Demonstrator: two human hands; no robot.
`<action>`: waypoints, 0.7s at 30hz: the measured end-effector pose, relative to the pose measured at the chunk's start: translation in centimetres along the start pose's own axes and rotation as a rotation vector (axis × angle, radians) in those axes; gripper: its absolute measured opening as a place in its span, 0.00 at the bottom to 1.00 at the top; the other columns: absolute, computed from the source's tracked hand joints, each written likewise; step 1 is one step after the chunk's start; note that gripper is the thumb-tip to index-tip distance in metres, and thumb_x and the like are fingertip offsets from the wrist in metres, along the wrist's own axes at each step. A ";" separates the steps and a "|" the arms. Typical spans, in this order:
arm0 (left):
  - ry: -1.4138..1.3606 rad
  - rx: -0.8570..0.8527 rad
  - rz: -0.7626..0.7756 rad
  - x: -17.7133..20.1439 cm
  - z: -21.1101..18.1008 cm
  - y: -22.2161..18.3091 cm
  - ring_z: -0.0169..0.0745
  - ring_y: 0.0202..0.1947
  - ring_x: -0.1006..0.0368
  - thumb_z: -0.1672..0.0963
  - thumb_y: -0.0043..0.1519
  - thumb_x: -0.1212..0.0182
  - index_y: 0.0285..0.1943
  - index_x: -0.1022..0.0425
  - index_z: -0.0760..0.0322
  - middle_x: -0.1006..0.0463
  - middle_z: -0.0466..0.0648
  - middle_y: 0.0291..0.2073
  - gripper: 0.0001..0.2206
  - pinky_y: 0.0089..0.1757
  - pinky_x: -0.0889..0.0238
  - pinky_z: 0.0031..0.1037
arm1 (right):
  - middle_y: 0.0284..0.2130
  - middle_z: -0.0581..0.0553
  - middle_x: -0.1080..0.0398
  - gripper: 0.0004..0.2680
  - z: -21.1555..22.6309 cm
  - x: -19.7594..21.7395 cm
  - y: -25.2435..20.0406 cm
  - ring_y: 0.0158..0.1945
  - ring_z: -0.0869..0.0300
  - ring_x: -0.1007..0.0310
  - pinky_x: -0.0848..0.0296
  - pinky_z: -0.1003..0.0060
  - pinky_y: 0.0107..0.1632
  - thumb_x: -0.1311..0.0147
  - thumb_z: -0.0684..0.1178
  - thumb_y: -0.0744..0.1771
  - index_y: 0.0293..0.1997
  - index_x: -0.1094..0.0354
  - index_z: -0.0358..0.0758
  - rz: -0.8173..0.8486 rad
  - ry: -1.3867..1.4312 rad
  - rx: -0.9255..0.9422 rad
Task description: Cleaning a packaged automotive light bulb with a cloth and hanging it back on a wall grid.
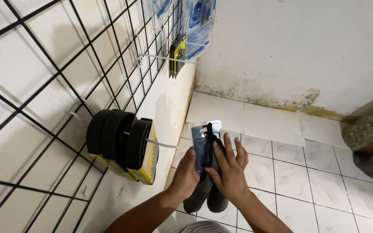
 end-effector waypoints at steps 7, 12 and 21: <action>-0.110 -0.003 0.037 -0.6 -0.5 -0.1 0.36 0.47 0.25 0.48 0.72 0.56 0.63 0.36 0.64 0.24 0.52 0.50 0.19 0.47 0.30 0.32 | 0.74 0.32 0.53 0.19 -0.5 -0.4 -2.2 0.78 0.38 0.64 0.57 0.42 0.71 0.42 0.44 0.64 0.63 0.32 0.36 -0.064 0.115 -0.018; 0.005 0.034 0.069 -0.1 0.0 0.2 0.35 0.50 0.29 0.49 0.72 0.57 0.65 0.36 0.64 0.26 0.51 0.51 0.19 0.49 0.34 0.29 | 0.76 0.26 0.64 0.30 -1.3 0.6 -0.5 0.78 0.31 0.67 0.57 0.37 0.70 0.38 0.57 0.64 0.71 0.45 0.34 0.061 0.172 -0.033; -0.082 -0.006 0.049 -0.8 -0.1 -0.3 0.35 0.49 0.26 0.49 0.73 0.58 0.63 0.35 0.64 0.23 0.51 0.52 0.18 0.49 0.32 0.30 | 0.69 0.39 0.41 0.15 0.1 1.4 -1.0 0.75 0.45 0.54 0.54 0.48 0.70 0.37 0.44 0.61 0.52 0.23 0.38 -0.131 0.205 -0.059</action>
Point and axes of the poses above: each hand's wrist, its own y-axis towards the middle knuckle, its own x-axis out of the back of the hand, z = x × y, the point moved 1 cm from there along y, towards the middle knuckle
